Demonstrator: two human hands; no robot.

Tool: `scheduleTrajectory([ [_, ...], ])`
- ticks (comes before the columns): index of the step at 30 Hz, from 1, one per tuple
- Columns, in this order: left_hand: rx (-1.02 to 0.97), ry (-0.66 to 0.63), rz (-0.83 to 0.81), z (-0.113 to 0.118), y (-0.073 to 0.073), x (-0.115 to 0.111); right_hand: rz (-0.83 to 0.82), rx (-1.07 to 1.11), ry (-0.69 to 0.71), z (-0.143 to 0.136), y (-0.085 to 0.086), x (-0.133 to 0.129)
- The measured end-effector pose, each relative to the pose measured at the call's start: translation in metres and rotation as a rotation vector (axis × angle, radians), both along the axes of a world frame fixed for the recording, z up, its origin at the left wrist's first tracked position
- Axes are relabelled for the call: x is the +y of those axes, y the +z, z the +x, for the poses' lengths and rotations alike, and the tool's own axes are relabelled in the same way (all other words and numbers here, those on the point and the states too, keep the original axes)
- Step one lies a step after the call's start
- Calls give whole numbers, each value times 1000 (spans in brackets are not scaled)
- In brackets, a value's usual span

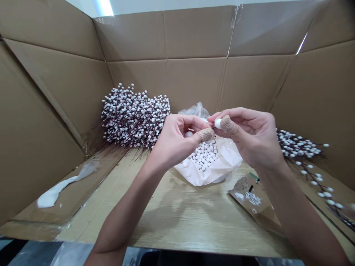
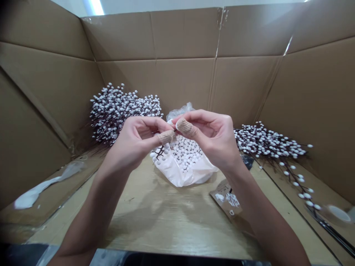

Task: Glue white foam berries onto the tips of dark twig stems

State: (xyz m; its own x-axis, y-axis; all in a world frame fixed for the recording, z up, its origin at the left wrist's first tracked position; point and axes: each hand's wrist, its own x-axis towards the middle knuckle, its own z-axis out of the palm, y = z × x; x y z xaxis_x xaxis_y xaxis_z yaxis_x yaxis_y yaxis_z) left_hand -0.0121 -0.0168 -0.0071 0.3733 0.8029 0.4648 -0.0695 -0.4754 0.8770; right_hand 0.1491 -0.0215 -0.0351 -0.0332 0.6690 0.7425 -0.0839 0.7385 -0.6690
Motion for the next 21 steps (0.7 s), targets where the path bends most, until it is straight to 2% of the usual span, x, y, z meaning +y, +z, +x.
scheduleTrajectory([
  [10,10,48,24,1,-1,-2,57,-7,-26,-4,-1,0],
  [21,38,119,55,2,-5,3,19,-10,-20,-4,-3,5],
])
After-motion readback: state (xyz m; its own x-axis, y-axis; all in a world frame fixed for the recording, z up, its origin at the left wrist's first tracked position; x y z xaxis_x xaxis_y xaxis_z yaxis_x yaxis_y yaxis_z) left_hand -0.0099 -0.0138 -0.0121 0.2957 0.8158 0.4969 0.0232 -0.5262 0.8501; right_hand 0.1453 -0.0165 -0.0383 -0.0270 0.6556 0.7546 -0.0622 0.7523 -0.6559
